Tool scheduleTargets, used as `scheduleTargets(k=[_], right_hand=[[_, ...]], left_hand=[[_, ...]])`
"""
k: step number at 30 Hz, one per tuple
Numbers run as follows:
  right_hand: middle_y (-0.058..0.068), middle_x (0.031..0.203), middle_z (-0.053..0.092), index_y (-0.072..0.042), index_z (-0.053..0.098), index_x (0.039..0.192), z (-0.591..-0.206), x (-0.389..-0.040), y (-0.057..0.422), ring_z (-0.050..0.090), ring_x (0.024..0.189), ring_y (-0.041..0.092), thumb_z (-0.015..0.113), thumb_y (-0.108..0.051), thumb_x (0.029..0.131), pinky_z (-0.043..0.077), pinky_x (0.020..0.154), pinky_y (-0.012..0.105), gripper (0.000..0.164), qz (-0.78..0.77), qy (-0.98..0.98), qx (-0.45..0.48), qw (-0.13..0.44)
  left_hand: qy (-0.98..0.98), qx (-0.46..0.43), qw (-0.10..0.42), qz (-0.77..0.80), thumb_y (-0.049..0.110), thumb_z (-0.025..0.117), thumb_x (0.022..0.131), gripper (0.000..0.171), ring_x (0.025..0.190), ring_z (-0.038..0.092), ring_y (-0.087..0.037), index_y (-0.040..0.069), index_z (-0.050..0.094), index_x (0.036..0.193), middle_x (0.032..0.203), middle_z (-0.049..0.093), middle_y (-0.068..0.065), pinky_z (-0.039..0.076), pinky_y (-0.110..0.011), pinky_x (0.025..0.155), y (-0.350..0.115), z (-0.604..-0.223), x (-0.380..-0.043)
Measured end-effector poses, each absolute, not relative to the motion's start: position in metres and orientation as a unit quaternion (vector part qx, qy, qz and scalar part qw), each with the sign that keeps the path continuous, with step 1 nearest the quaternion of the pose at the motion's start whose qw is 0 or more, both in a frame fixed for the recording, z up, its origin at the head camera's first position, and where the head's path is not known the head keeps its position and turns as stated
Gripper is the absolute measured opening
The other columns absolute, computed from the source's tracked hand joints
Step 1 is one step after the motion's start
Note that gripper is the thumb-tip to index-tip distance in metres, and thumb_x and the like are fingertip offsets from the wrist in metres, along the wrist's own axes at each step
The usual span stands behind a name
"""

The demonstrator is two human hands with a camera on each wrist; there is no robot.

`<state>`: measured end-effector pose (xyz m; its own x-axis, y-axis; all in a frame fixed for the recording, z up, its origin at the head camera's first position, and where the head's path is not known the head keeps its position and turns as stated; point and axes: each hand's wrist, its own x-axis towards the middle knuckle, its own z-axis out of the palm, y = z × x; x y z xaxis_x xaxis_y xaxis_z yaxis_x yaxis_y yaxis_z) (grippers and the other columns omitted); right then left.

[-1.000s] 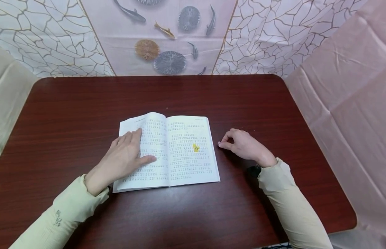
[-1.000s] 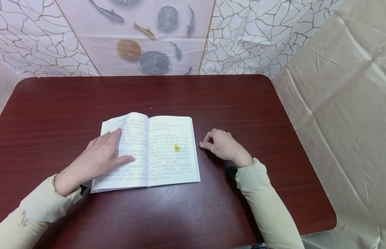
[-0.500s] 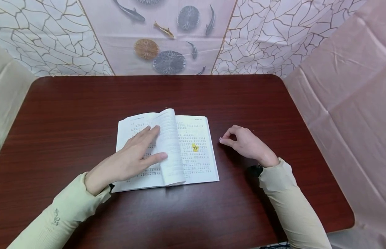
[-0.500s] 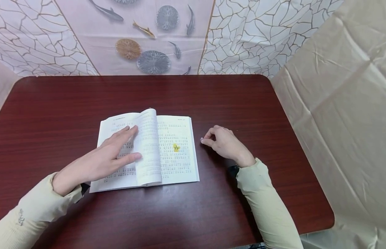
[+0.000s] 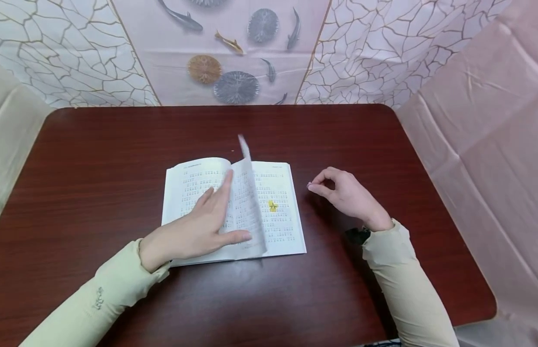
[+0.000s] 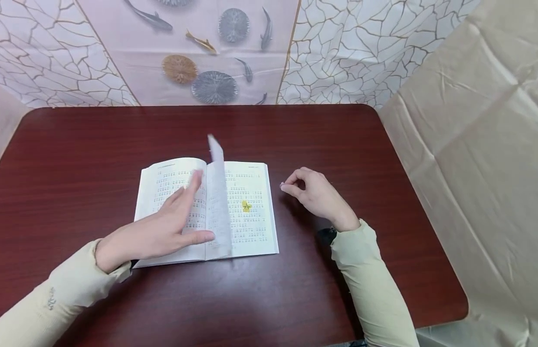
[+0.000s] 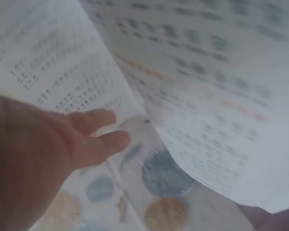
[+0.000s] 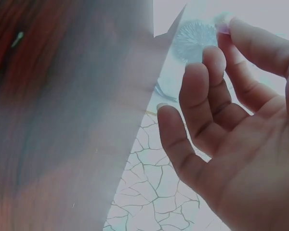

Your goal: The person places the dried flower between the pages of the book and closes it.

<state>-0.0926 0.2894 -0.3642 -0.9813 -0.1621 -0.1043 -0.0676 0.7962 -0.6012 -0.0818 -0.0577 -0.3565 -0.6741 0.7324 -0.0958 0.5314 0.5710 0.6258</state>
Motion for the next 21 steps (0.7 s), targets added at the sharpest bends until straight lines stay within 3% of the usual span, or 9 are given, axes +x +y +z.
scheduleTargets(k=[4,7,13,17,21], right_hand=[[-0.003,0.097,0.066,-0.019,0.069,0.097,-0.361,-0.093,0.292,0.054,0.085,0.018,0.069,-0.032,0.092,0.044,0.074,0.035,0.014,-0.338,0.938,-0.052,0.048],[-0.007,0.099,0.067,-0.022,0.068,0.098,-0.357,-0.092,0.291,0.054,0.087,0.015,0.068,-0.037,0.092,0.043,0.072,0.034,0.016,-0.362,0.93,-0.057,0.025],[-0.01,0.095,0.066,-0.025,0.069,0.096,-0.351,-0.09,0.28,0.059,0.086,0.011,0.069,-0.034,0.091,0.049,0.072,0.032,0.01,-0.394,0.913,-0.109,0.008],[-0.008,0.092,0.064,-0.02,0.069,0.094,-0.353,-0.091,0.265,0.06,0.083,0.012,0.071,-0.024,0.09,0.051,0.074,0.03,0.006,-0.394,0.902,-0.171,0.044],[-0.009,0.088,0.062,-0.021,0.07,0.092,-0.359,-0.095,0.248,0.056,0.079,0.011,0.072,-0.024,0.089,0.049,0.07,0.028,0.005,-0.349,0.912,-0.198,0.088]], left_hand=[[0.854,0.424,0.19,0.234,0.069,0.045,0.091,0.095,0.149,0.0,-0.021,0.007,0.012,0.156,0.162,0.007,-0.007,-0.004,-0.045,0.118,-0.049,-0.356,-0.078],[0.842,0.453,0.197,0.217,0.063,0.05,0.092,0.087,0.149,0.002,-0.026,0.006,0.026,0.153,0.16,0.018,-0.012,-0.004,-0.046,0.118,-0.046,-0.357,-0.072],[0.839,0.466,0.21,0.188,0.054,0.059,0.093,0.081,0.148,0.01,-0.029,0.004,0.032,0.151,0.157,0.028,-0.014,-0.004,-0.046,0.118,-0.042,-0.356,-0.064],[0.841,0.466,0.214,0.175,0.052,0.059,0.093,0.079,0.147,0.017,-0.031,0.003,0.035,0.149,0.154,0.034,-0.014,-0.002,-0.048,0.118,-0.041,-0.358,-0.062],[0.842,0.465,0.21,0.173,0.053,0.058,0.093,0.077,0.146,0.019,-0.031,0.003,0.037,0.148,0.153,0.035,-0.014,-0.001,-0.048,0.118,-0.043,-0.36,-0.062]])
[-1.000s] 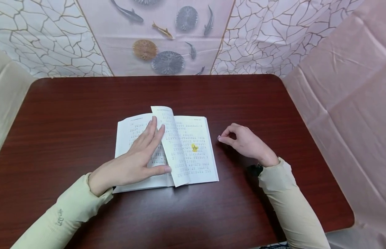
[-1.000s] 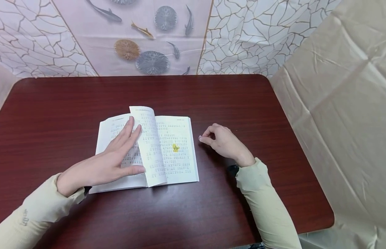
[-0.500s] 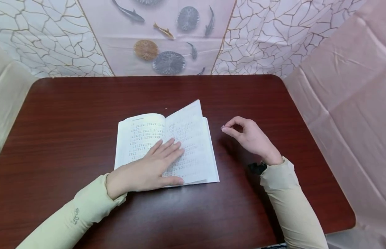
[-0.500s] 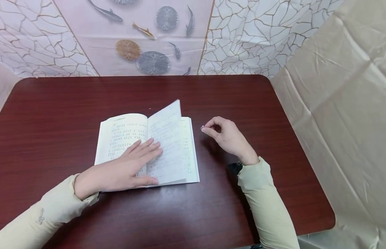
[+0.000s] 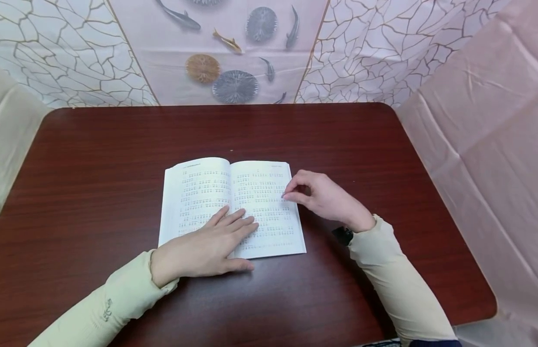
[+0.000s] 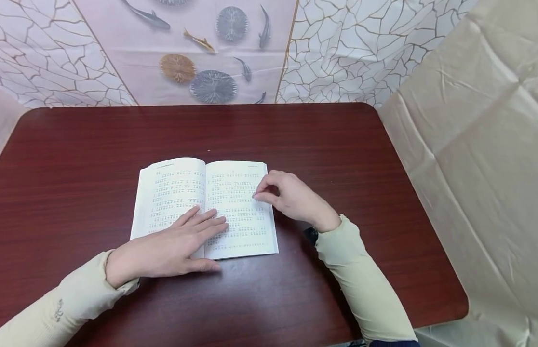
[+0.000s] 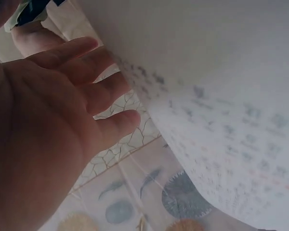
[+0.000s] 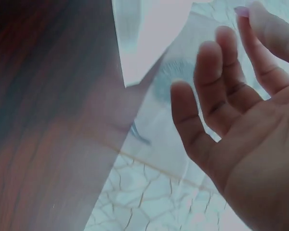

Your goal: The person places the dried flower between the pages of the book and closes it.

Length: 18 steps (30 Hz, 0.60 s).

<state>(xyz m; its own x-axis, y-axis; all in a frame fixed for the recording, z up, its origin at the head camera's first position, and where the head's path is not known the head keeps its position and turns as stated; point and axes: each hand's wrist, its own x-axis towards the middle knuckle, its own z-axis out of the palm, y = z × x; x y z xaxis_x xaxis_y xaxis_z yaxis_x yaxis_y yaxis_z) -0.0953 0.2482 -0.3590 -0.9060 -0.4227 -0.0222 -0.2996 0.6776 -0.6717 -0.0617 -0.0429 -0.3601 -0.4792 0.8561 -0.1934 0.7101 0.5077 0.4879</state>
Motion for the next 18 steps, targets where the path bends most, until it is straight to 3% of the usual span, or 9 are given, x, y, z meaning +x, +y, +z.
scheduleTargets(k=[9,18], right_hand=[[-0.006,0.085,0.057,-0.019,0.073,0.087,-0.373,-0.101,0.232,0.051,0.075,0.012,0.074,-0.023,0.088,0.046,0.065,0.029,0.004,-0.282,0.925,-0.219,0.132],[-0.007,0.087,0.057,-0.022,0.068,0.085,-0.378,-0.103,0.226,0.05,0.083,0.017,0.078,-0.022,0.085,0.044,0.072,0.03,0.01,-0.266,0.933,-0.199,0.142]], left_hand=[[0.857,0.438,0.173,0.209,0.049,0.062,0.092,0.069,0.145,0.024,-0.031,0.004,0.048,0.142,0.149,0.042,-0.014,0.006,-0.049,0.118,-0.059,-0.349,-0.069],[0.874,0.395,0.156,0.234,0.046,0.065,0.091,0.064,0.143,0.027,-0.034,0.003,0.052,0.138,0.147,0.044,-0.013,0.013,-0.054,0.116,-0.076,-0.347,-0.076]])
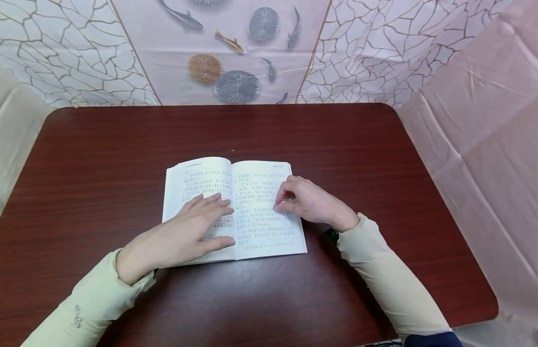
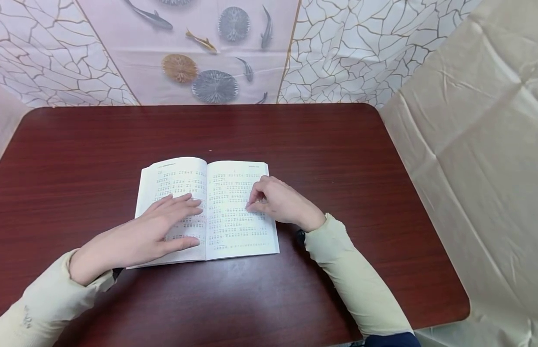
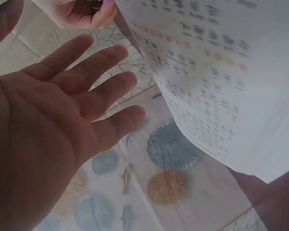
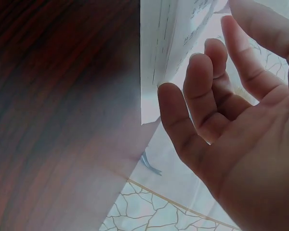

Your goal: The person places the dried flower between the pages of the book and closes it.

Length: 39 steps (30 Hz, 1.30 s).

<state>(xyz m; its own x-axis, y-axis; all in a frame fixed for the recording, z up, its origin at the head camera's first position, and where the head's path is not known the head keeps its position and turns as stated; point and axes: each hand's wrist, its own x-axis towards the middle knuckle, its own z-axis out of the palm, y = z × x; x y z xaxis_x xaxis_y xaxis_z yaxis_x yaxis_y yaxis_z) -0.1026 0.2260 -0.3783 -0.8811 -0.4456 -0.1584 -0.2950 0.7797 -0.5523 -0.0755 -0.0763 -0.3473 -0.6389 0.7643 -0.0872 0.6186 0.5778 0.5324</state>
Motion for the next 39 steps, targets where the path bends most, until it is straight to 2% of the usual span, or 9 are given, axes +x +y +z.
scheduleTargets(k=[9,17,22,30,35,39], right_hand=[[-0.003,0.087,0.057,-0.018,0.065,0.091,-0.381,-0.104,0.224,0.053,0.083,0.017,0.078,-0.027,0.085,0.045,0.074,0.03,0.017,-0.276,0.934,-0.182,0.14],[-0.003,0.082,0.057,-0.017,0.063,0.084,-0.381,-0.104,0.221,0.052,0.075,0.014,0.078,-0.026,0.084,0.046,0.066,0.028,0.017,-0.261,0.946,-0.154,0.11],[-0.002,0.08,0.056,-0.016,0.062,0.082,-0.383,-0.106,0.218,0.051,0.073,0.014,0.079,-0.025,0.083,0.045,0.065,0.028,0.019,-0.238,0.954,-0.144,0.114],[-0.001,0.081,0.058,-0.016,0.061,0.083,-0.382,-0.105,0.223,0.053,0.073,0.014,0.078,-0.023,0.084,0.047,0.064,0.029,0.018,-0.282,0.942,-0.137,0.122],[0.0,0.08,0.057,-0.017,0.06,0.084,-0.38,-0.103,0.227,0.052,0.07,0.015,0.074,-0.023,0.087,0.045,0.059,0.029,0.016,-0.3,0.937,-0.124,0.125],[0.0,0.078,0.056,-0.018,0.06,0.083,-0.381,-0.103,0.228,0.051,0.068,0.016,0.075,-0.029,0.087,0.044,0.057,0.029,0.019,-0.299,0.938,-0.12,0.129]], left_hand=[[0.886,0.37,0.144,0.24,0.042,0.065,0.092,0.063,0.142,0.027,-0.036,0.001,0.052,0.137,0.147,0.043,-0.017,0.015,-0.056,0.115,-0.089,-0.348,-0.08],[0.906,0.326,0.139,0.233,0.041,0.064,0.093,0.061,0.142,0.026,-0.039,-0.001,0.052,0.136,0.149,0.038,-0.021,0.017,-0.06,0.112,-0.104,-0.352,-0.09],[0.927,0.263,0.134,0.232,0.039,0.061,0.095,0.063,0.14,0.025,-0.045,-0.004,0.047,0.138,0.149,0.034,-0.028,0.021,-0.065,0.108,-0.115,-0.358,-0.097],[0.938,0.141,0.187,0.254,0.056,0.051,0.095,0.086,0.136,0.022,-0.053,-0.01,0.029,0.146,0.149,0.027,-0.035,0.02,-0.067,0.106,-0.135,-0.365,-0.111],[0.935,0.112,0.212,0.26,0.063,0.046,0.094,0.094,0.133,0.027,-0.054,-0.01,0.023,0.148,0.147,0.03,-0.036,0.026,-0.067,0.103,-0.141,-0.369,-0.114],[0.93,0.101,0.226,0.27,0.065,0.043,0.093,0.096,0.133,0.032,-0.05,-0.01,0.019,0.149,0.147,0.031,-0.034,0.033,-0.064,0.101,-0.142,-0.37,-0.114]])
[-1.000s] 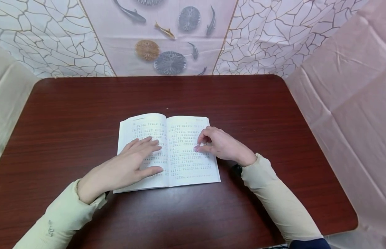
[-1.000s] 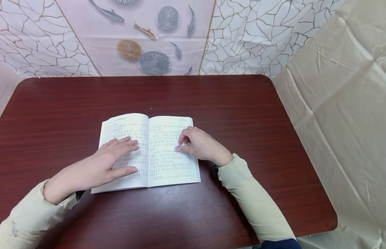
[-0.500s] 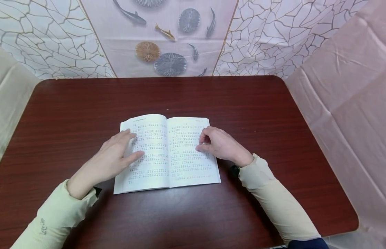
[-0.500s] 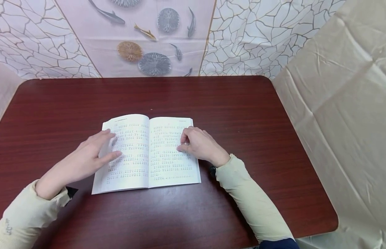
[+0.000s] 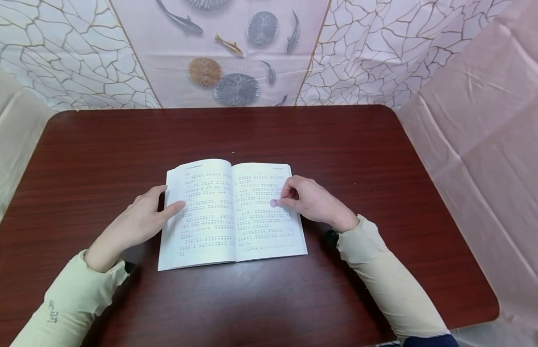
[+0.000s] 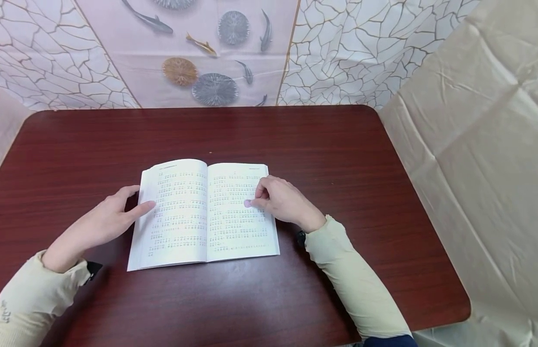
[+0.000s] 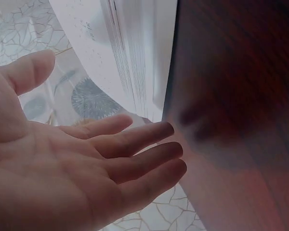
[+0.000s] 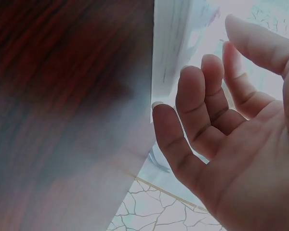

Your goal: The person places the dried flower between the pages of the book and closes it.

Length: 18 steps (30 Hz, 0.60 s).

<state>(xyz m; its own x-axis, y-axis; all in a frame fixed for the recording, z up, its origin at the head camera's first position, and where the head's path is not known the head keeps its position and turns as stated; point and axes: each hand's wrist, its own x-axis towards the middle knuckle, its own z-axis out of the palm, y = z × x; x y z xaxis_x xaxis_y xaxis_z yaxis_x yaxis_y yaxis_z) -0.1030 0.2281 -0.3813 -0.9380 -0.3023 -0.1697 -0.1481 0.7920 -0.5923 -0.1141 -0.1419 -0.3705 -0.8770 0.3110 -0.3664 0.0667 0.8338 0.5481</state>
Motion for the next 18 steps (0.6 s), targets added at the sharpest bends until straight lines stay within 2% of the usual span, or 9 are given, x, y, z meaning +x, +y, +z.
scheduleTargets(k=[10,18], right_hand=[[0.001,0.073,0.057,-0.018,0.058,0.081,-0.3851,-0.1044,0.2248,0.05,0.062,0.016,0.075,-0.038,0.085,0.042,0.053,0.03,0.027,-0.263,0.953,-0.088,0.12],[0.001,0.074,0.056,-0.016,0.059,0.085,-0.3841,-0.1032,0.2291,0.049,0.061,0.017,0.079,-0.037,0.082,0.039,0.053,0.03,0.029,-0.261,0.952,-0.081,0.139]], left_hand=[[0.923,0.105,0.237,0.285,0.064,0.042,0.095,0.095,0.125,0.046,-0.043,-0.011,0.019,0.148,0.144,0.034,-0.037,0.039,-0.057,0.097,-0.142,-0.3707,-0.1133],[0.923,0.092,0.242,0.283,0.065,0.044,0.094,0.095,0.13,0.039,-0.046,-0.009,0.02,0.148,0.144,0.034,-0.037,0.038,-0.059,0.098,-0.1359,-0.3705,-0.1109]])
